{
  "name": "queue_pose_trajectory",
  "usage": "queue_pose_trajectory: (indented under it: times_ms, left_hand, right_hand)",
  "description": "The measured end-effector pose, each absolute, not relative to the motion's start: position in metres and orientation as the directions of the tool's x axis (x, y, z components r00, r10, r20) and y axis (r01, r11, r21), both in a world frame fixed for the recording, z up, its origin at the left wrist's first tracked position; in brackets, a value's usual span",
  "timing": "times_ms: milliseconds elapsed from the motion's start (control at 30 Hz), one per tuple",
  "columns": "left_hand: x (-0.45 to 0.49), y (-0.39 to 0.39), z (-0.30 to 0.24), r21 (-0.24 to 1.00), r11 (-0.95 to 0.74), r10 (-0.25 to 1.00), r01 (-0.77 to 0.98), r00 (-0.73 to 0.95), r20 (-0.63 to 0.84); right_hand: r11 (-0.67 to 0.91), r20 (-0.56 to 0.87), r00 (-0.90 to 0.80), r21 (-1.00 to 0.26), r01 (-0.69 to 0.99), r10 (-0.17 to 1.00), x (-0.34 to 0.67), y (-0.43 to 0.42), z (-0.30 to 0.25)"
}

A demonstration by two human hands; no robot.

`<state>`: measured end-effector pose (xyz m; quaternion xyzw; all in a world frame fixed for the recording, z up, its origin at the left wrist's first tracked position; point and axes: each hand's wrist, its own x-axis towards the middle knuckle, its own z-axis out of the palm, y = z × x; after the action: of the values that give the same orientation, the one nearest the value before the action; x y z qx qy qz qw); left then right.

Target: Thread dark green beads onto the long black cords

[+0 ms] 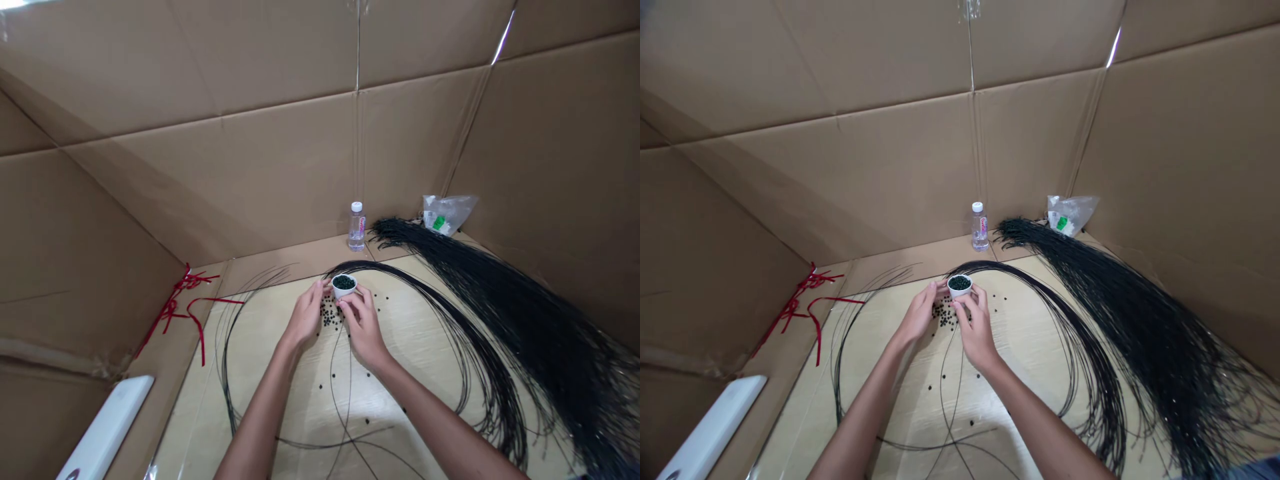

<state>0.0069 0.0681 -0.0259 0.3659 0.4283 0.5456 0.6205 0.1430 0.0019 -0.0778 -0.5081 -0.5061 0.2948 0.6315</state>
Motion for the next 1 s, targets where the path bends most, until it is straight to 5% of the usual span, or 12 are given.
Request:
queue_pose_trajectory:
  times_ms: [200,433,667,867,1000]
  left_hand:
    - [-0.001,0.065,0.0,0.985,0.041,0.981,-0.169,0.196,-0.007]
    - [0.009,0.066,0.012,0.975,0.096,0.962,-0.201,0.271,-0.038]
    - [0.013,0.075,0.011,0.978,-0.2,0.928,0.058,0.332,0.17]
    - [0.01,0.083,0.012,0.993,-0.1,0.966,0.058,0.245,0.083]
    - [0.007,0.11,0.004,0.934,-0.22,0.975,0.28,0.084,0.205]
  right_hand:
    - [0.312,0.336,0.315,-0.942,0.125,0.887,0.143,0.001,-0.074]
    - [0.358,0.375,0.281,-0.927,0.11,0.884,0.141,0.0,-0.072]
    - [0.369,0.383,0.251,-0.924,0.102,0.889,0.139,0.0,-0.068]
    - [0.352,0.374,0.23,-0.927,0.132,0.899,0.141,-0.002,-0.067]
    - [0.289,0.322,0.311,-0.946,0.148,0.894,0.139,0.0,-0.073]
